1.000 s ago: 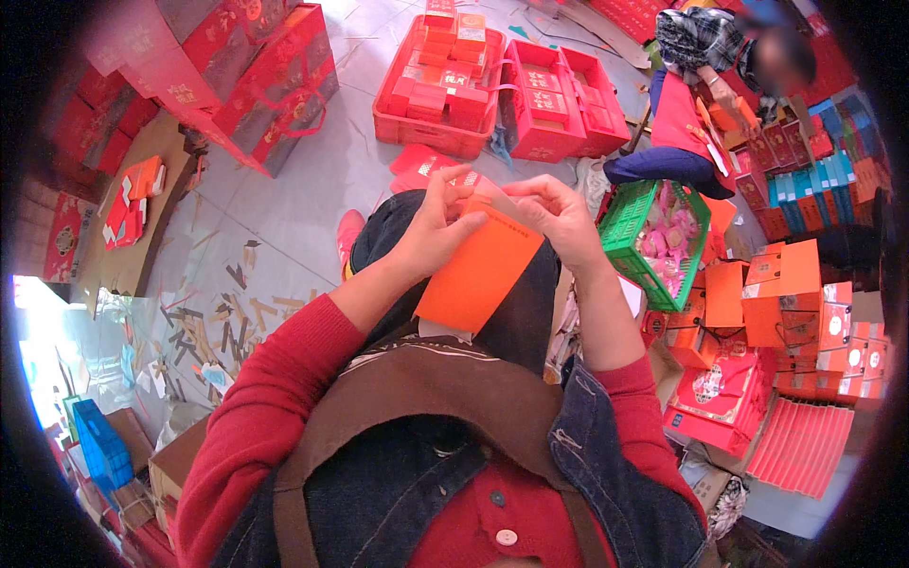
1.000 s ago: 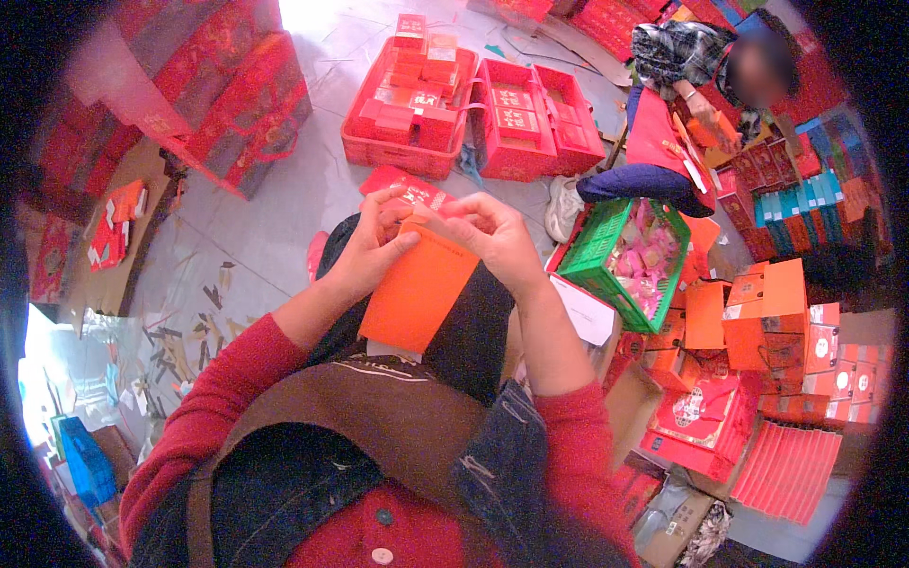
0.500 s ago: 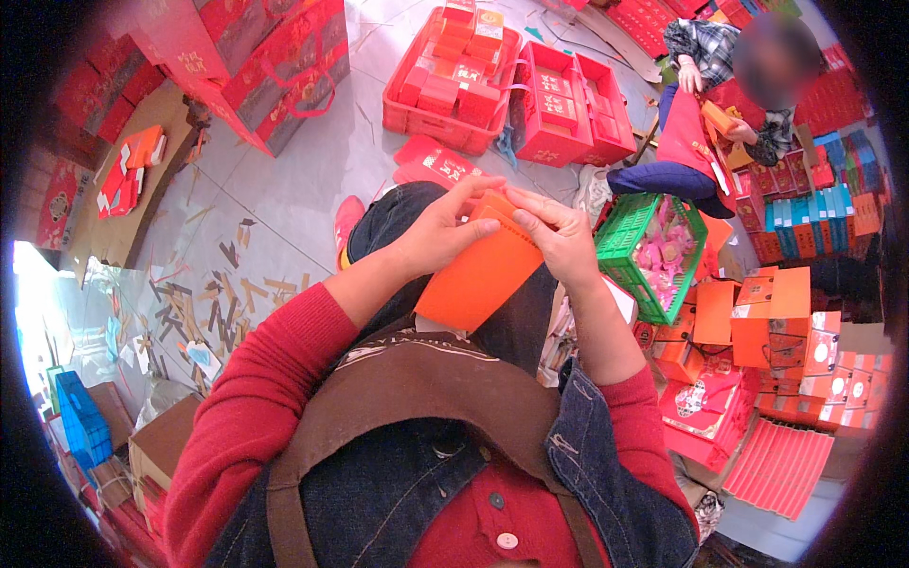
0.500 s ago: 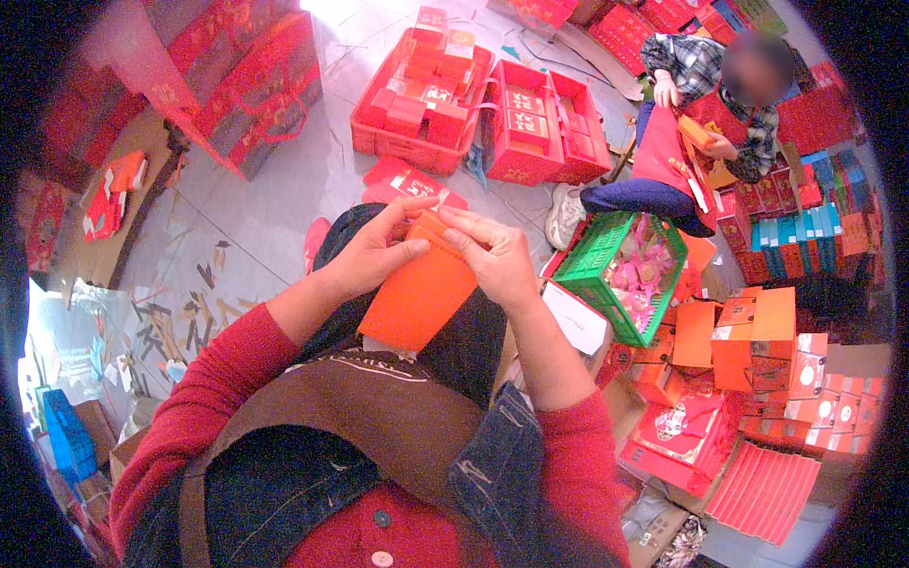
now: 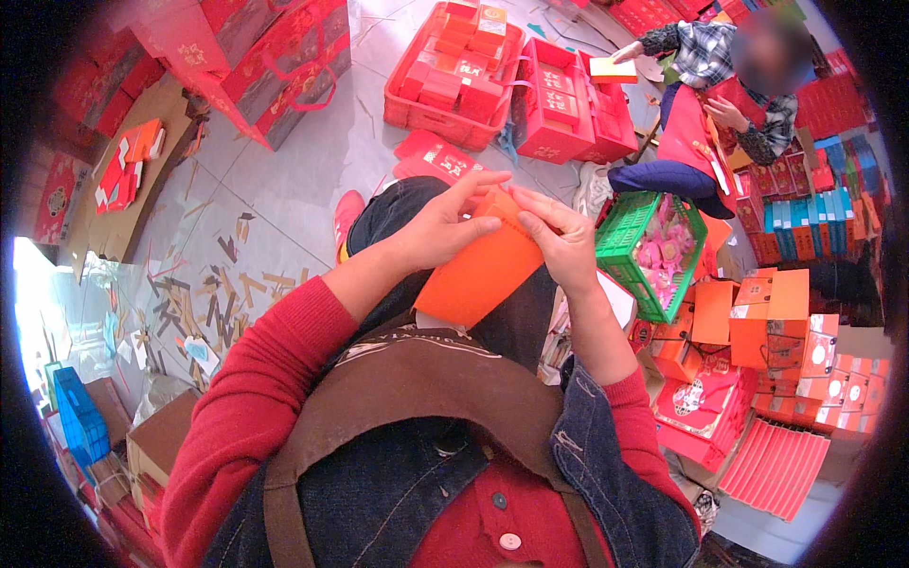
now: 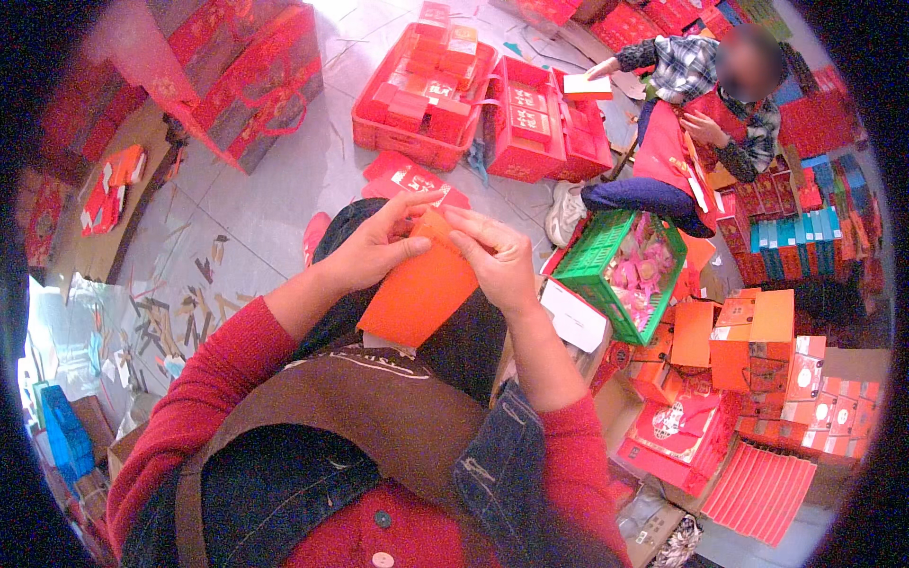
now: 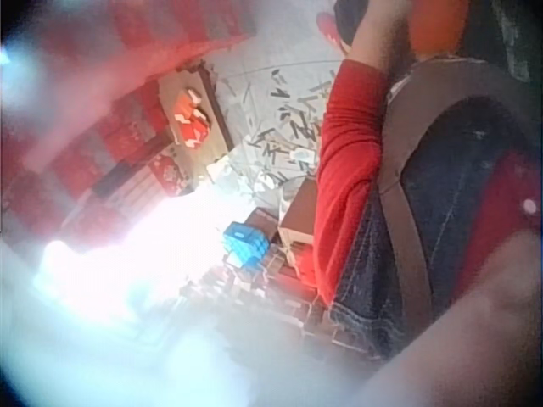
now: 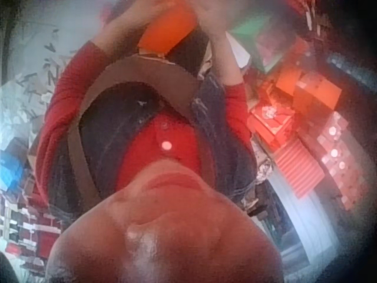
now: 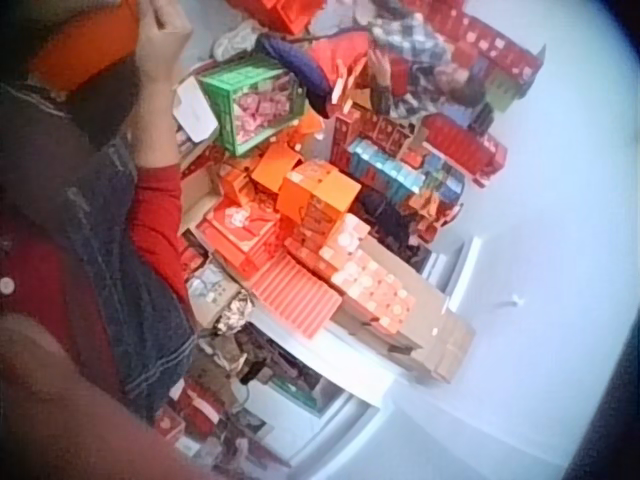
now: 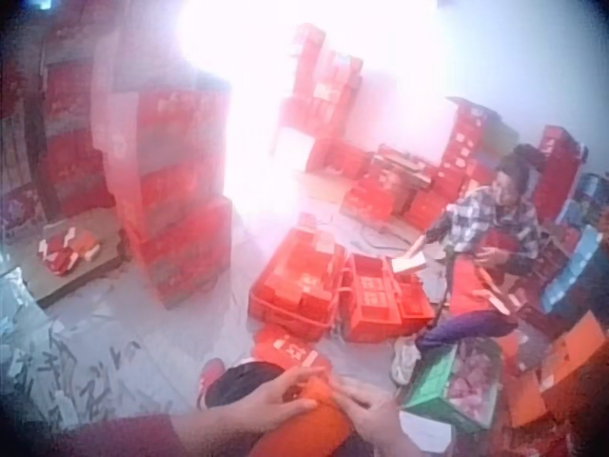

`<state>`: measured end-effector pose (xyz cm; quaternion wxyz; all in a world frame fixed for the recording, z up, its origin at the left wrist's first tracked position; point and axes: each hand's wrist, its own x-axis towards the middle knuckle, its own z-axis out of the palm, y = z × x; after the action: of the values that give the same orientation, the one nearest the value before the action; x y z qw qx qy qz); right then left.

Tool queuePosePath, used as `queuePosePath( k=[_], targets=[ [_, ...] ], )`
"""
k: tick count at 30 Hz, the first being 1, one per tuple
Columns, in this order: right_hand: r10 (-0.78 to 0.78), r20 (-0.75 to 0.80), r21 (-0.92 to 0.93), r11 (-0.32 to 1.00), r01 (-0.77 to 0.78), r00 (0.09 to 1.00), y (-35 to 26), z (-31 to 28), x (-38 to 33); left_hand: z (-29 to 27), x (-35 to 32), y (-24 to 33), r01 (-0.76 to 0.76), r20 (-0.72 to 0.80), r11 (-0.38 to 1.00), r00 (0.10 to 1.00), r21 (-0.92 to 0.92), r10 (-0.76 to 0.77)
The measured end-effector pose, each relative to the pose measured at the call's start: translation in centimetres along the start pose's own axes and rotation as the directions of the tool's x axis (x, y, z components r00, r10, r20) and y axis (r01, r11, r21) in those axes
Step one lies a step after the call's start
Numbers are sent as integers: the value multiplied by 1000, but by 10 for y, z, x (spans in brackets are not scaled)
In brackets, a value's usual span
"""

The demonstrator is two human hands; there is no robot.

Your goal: The person assembles small orange boxes by folding flaps and inserting white packets. They then place the completed boxes into a red gift bag and continue the process with additional boxes.

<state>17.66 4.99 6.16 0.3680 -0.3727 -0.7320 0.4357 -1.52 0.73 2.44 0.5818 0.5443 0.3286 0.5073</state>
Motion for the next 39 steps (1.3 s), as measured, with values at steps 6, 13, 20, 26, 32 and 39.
queuePosePath(
  k=[6, 13, 20, 26, 32, 39],
  targets=[
    [24, 23, 13, 1000, -25, 999, -2, -5, 0, -1, 2, -1, -44, 23, 998, 999, -48, 45],
    [122, -12, 110, 987, -120, 992, -2, -3, 0, 1, 0, 1, -7, 75, 997, 997, 71, 2],
    [223, 24, 122, 967, -224, 975, -1, -3, 11, -1, 0, 5, -4, 97, 985, 995, 175, -13],
    [92, 149, -1, 996, -93, 985, -5, -11, 19, -2, 0, 15, -14, 125, 984, 992, 178, -8],
    [28, 111, 6, 1000, -29, 993, -1, -9, 11, -4, 0, 0, 51, 25, 999, 998, -6, -51],
    [238, -130, 402, 900, -168, 963, 22, -5, -16, -9, 0, 2, 68, -11, 993, 998, -98, -69]
  ],
)
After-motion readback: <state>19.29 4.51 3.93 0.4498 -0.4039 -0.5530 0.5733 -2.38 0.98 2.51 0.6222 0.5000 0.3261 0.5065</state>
